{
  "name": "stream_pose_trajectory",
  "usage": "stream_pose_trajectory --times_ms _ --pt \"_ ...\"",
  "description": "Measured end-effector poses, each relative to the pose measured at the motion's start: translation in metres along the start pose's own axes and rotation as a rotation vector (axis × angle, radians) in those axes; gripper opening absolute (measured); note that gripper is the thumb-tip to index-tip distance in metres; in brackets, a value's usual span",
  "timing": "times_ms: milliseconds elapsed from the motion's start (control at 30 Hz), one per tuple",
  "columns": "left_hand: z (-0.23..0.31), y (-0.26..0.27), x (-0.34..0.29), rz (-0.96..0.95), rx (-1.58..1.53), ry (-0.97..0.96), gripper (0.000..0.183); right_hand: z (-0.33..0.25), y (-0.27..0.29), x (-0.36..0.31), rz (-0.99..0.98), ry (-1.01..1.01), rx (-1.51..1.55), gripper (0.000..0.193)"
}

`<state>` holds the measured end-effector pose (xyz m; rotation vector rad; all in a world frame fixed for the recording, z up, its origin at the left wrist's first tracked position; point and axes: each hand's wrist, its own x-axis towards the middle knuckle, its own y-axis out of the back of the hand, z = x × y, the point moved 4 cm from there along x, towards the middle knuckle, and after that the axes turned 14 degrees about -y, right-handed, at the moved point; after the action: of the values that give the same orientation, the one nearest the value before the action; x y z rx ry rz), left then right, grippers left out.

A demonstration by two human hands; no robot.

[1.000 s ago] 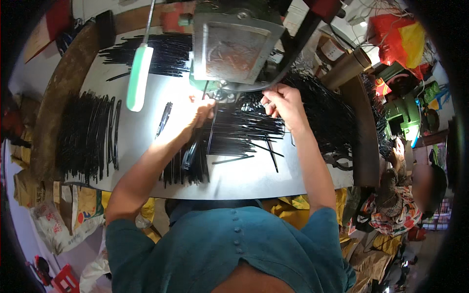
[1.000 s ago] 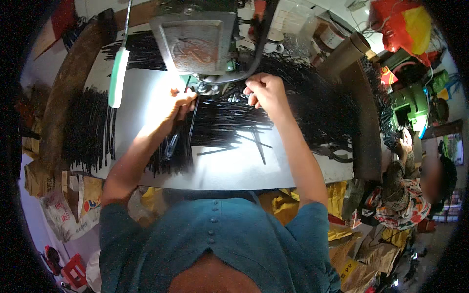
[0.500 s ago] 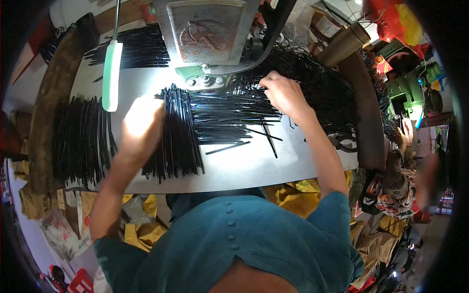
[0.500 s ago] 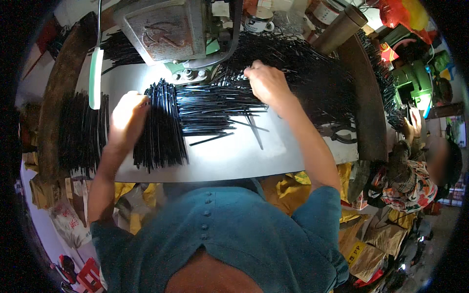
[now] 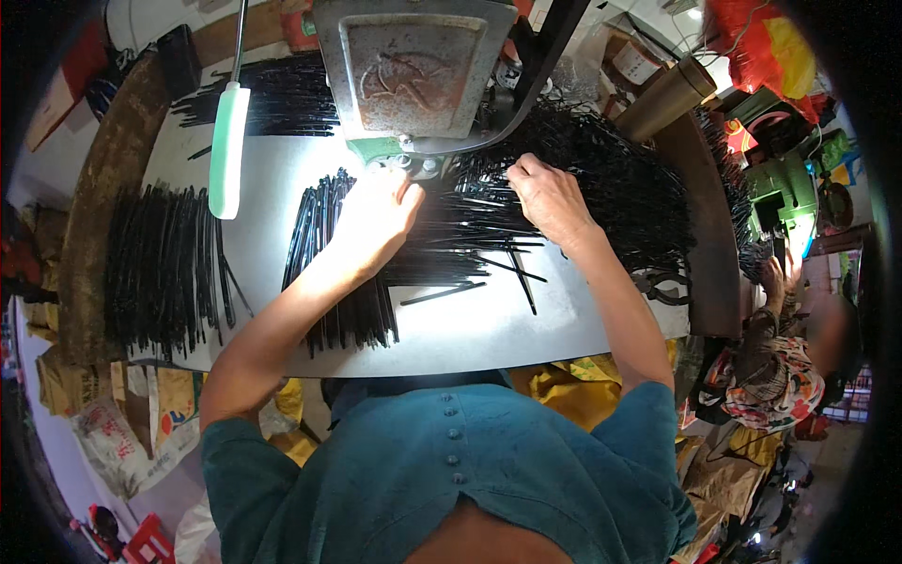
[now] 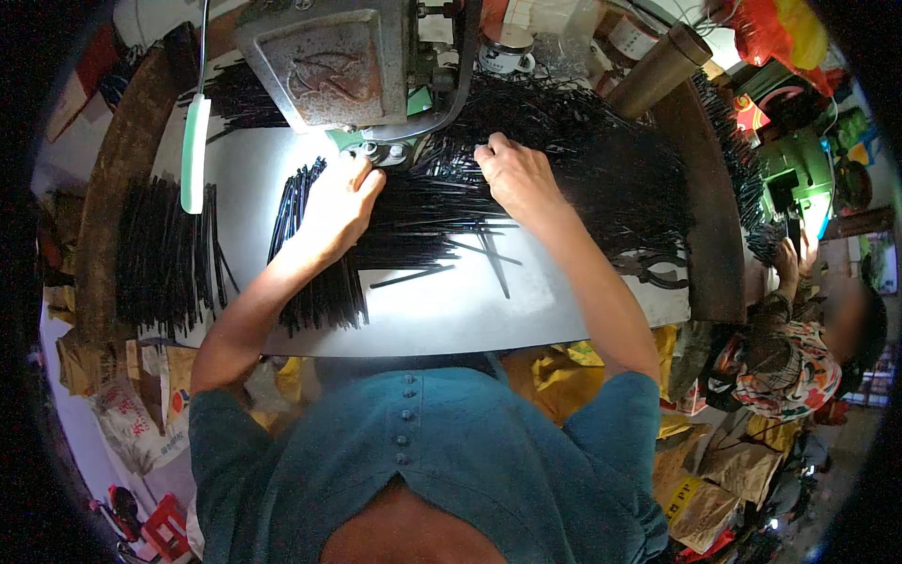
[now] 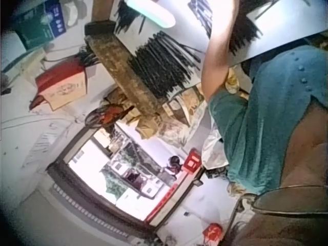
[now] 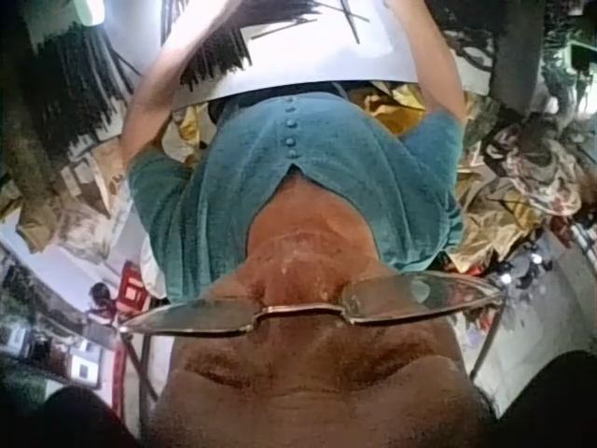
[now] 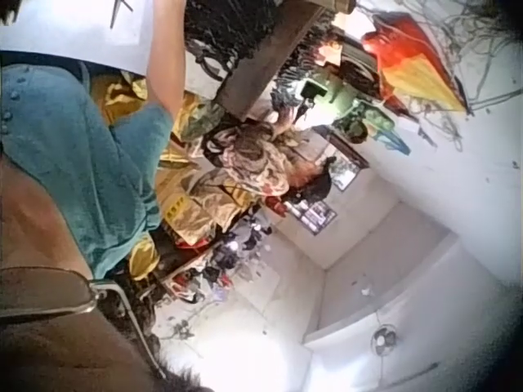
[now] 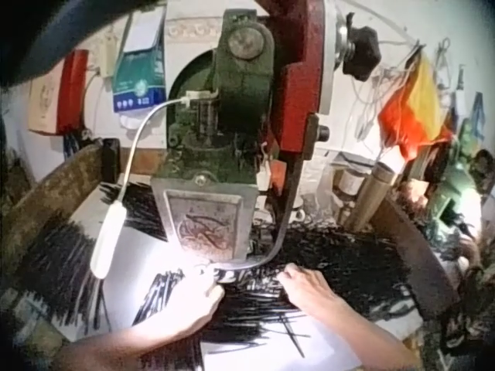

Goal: The person feeds thin rods into a press machine by hand to crimp their ends, occasionally adjusting components with pliers, and stacks the processed rods on the table.

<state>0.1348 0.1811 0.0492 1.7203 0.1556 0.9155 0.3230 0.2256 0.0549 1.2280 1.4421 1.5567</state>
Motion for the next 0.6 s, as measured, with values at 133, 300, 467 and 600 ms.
stream_pose_trajectory --times_ms 133,300,467,600 --pt "0.013 0.02 0.01 0.12 -0.112 -0.126 0.01 0.0 0.0 0.001 0.077 0.029 0.08 0.005" --pt "0.017 0.028 0.008 0.193 -0.229 -0.034 0.009 -0.002 -0.001 0.001 0.095 -0.004 0.123 0.005" --pt "-0.011 0.006 -0.017 0.107 -0.883 0.495 0.009 -0.011 0.014 -0.001 0.12 -0.003 0.185 0.009" --pt "-0.014 0.008 -0.021 0.136 -1.194 0.709 0.013 -0.015 0.019 -0.003 0.102 0.017 0.328 0.009"
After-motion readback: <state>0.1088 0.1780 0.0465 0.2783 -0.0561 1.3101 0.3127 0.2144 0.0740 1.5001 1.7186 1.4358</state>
